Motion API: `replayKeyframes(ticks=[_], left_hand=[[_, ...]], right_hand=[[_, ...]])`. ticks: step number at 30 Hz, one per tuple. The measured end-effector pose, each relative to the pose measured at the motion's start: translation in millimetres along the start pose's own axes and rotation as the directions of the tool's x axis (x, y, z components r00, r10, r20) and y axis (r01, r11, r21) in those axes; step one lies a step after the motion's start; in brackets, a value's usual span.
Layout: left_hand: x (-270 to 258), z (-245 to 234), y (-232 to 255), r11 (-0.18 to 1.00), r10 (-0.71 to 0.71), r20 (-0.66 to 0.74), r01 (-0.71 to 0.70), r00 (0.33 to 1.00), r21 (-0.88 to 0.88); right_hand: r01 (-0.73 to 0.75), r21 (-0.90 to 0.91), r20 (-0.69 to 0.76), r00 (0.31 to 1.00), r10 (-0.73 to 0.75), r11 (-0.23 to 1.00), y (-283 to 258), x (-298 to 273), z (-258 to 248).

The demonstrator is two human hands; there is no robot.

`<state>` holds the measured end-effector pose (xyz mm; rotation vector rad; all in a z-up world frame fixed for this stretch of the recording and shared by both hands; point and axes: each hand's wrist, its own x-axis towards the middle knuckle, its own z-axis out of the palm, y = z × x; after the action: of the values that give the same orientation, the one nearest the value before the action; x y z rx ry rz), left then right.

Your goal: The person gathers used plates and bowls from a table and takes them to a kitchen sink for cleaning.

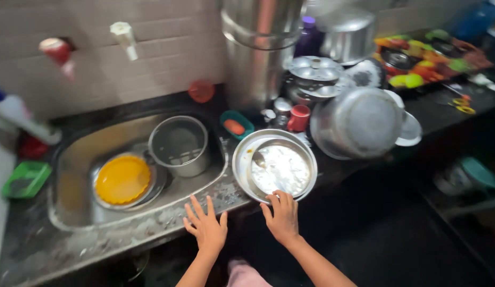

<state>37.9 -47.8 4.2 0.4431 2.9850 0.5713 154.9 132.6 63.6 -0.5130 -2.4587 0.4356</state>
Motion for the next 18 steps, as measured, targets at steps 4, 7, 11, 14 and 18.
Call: replayKeyframes(ticks=[4, 7, 11, 14, 18], left_hand=[[-27, -23, -26, 0.997, -0.081, -0.03, 0.081, 0.996, 0.002], [-47, -37, -49, 0.987, -0.159, -0.074, 0.159, 0.984, -0.008], [-80, -53, -80, 0.961, -0.267, -0.181, 0.275, 0.947, 0.023], [-108, -64, -109, 0.934, -0.357, -0.187, 0.352, 0.915, -0.059], [-149, -73, -147, 0.896, -0.443, -0.28, 0.43, 0.852, -0.108]], right_hand=[[0.154, 0.017, 0.074, 0.985, -0.155, 0.988, -18, -10, 22], [0.259, 0.08, 0.154, 0.951, -0.269, 0.963, -41, -14, 37], [0.396, 0.142, 0.235, 0.877, -0.419, 0.907, -77, -25, 61], [0.447, 0.224, 0.304, 0.812, -0.498, 0.866, -114, -33, 71], [0.558, 0.322, 0.323, 0.695, -0.642, 0.765, -163, -50, 80]])
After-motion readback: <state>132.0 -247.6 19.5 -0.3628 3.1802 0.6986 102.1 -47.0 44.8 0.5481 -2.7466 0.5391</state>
